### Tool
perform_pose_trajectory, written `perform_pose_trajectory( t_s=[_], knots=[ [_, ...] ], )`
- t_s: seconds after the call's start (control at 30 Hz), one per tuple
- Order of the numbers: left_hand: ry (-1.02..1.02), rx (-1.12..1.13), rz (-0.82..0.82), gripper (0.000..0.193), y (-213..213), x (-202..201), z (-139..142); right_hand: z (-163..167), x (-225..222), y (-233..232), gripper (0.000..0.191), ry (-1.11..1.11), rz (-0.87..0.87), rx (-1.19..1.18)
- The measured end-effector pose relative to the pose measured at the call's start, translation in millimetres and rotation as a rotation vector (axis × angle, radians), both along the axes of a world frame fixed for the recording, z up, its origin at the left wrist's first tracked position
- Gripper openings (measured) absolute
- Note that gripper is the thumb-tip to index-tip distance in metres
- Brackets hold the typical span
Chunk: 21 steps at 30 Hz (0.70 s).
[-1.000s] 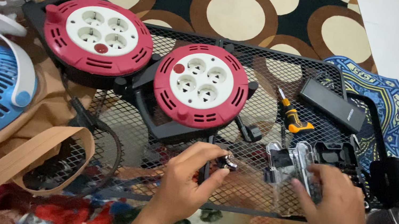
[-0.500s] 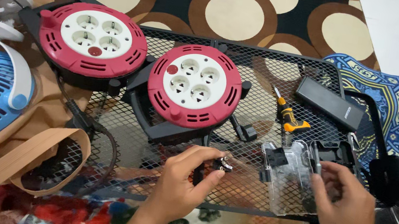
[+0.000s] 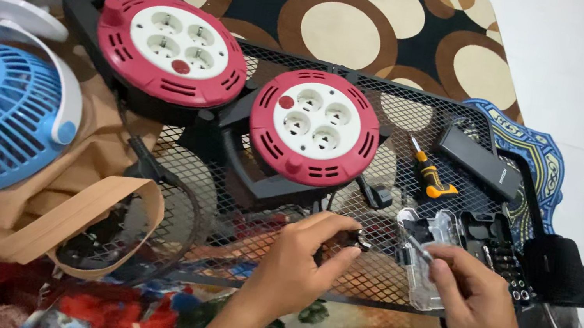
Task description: The person disassembles a round multi-socket power strip on a mesh tray, using a screwdriver and small sockets to unscrew and remove its components, handling small screws and internal parts by hand and picking bits from a tool case.
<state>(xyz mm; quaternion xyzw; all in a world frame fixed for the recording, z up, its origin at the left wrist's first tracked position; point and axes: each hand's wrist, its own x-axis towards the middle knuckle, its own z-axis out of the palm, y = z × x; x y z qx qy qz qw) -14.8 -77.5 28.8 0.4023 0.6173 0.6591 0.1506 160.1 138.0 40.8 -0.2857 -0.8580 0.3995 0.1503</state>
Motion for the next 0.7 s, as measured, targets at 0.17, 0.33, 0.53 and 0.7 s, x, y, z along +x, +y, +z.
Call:
perform_pose_trajectory(
  t_s=[0.17, 0.33, 0.53, 0.7],
  knots=[
    [0.035, 0.046, -0.025, 0.027, 0, -2, -3, 12, -7, -13, 0.016, -0.024, 0.161, 0.194],
    [0.124, 0.124, -0.011, 0.028, 2, -2, -10, 30, -10, -23, 0.016, -0.278, 0.105, 0.141],
    [0.214, 0.161, -0.012, 0.027, 2, -2, -15, 40, -14, -32, 0.018, -0.303, 0.097, 0.179],
    [0.192, 0.155, -0.025, 0.027, 2, -1, -14, 45, -17, -34, 0.019, -0.342, 0.067, 0.197]
  ],
)
